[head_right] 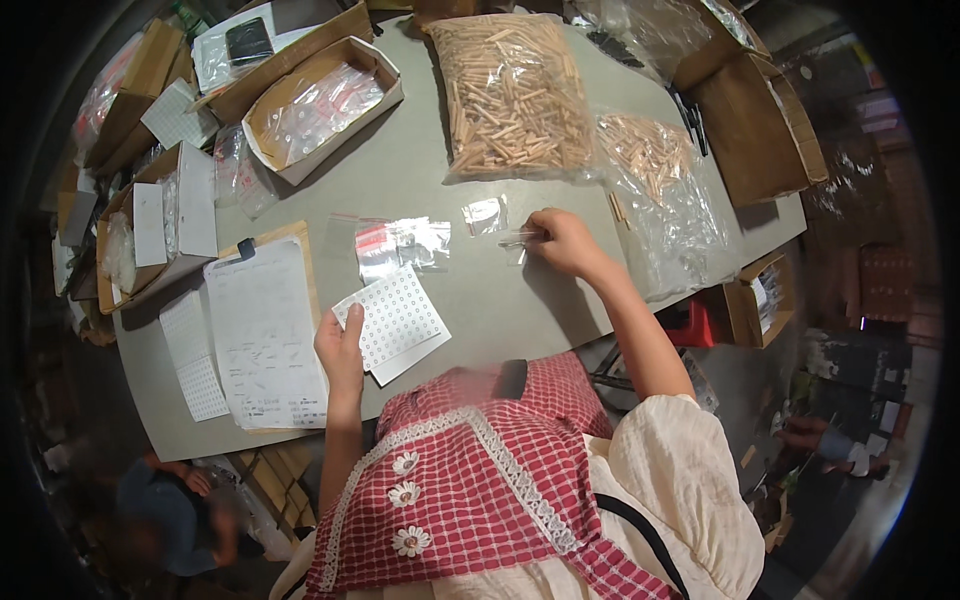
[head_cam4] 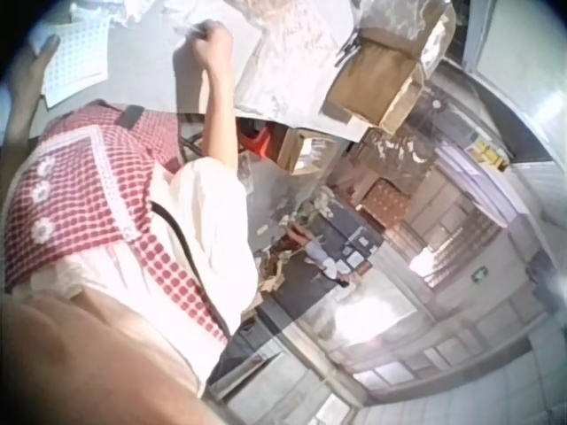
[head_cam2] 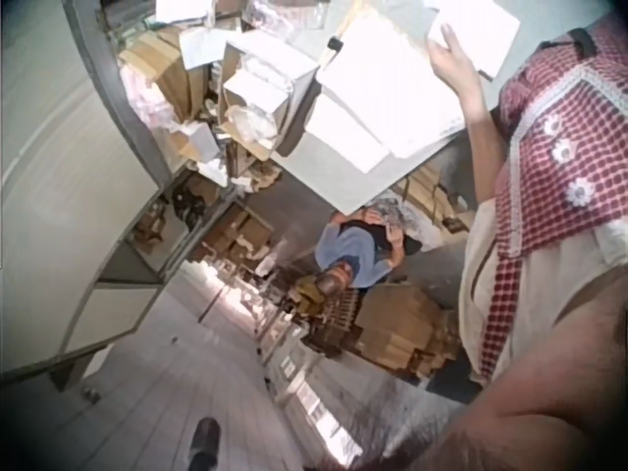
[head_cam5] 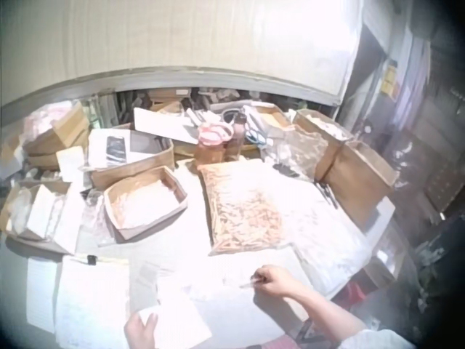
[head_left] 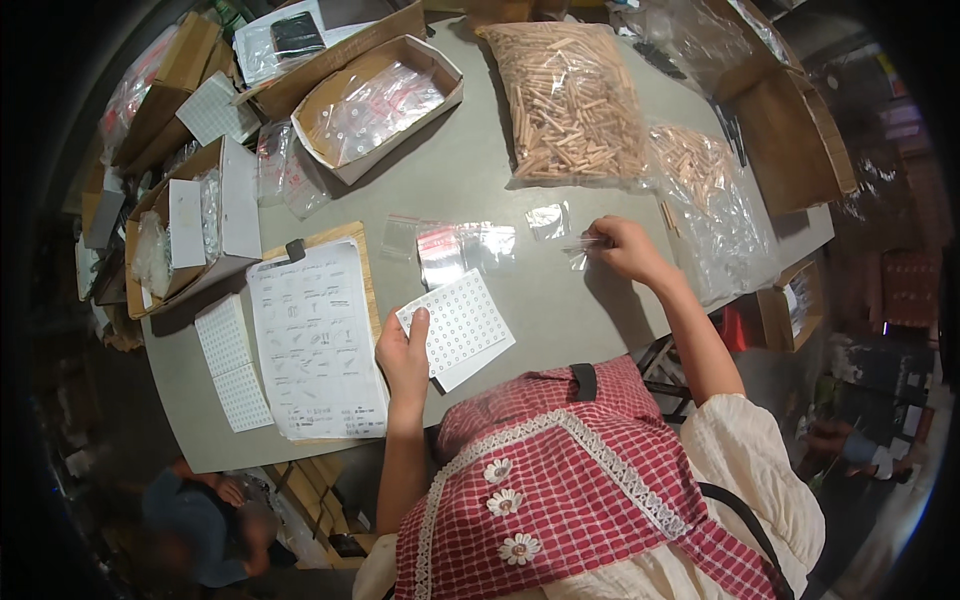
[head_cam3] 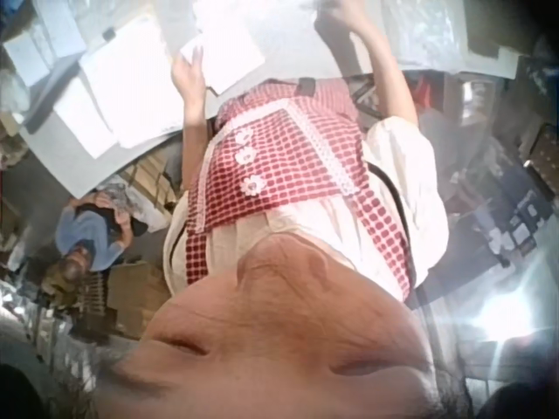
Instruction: The person peels adhesive labels from a sheet and applies them to small plastic pouches on a table. They handle the label sheet and pouches by hand, placing labeled pouches into a cardboard box.
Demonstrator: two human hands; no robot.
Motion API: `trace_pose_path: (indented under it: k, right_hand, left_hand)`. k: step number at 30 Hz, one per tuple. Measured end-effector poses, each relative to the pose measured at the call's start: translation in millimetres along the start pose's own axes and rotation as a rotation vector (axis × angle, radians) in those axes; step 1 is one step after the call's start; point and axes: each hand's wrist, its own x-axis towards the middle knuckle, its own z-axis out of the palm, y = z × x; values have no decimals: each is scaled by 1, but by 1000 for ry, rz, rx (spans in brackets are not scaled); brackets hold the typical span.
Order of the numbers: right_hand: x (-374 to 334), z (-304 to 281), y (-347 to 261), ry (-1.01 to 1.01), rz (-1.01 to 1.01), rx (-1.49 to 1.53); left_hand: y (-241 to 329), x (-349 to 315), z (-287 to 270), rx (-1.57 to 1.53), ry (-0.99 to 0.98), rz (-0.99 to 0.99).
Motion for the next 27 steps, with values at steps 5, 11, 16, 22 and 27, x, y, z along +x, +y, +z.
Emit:
trace_pose_path:
  k: [5,11,16,22,27]
  right_hand:
    - [29,-21,-54,-68,78,634]
    - [148,-13,-148,-44,-58,719]
    - [219,12,-186,66,-83,507]
    - [131,31,-180,-38,-406,199]
    - [40,54,-157,-345,-335,31]
  left_hand:
    - [-3,2,-3,-60,-29,-19]
    - [8,4,-7,-116,-51,-73]
    - [15,3,-10,-148,-43,-69]
    - [10,1,-10,-188,-1,-83]
    - [13,1,-8,-256,-47,-108]
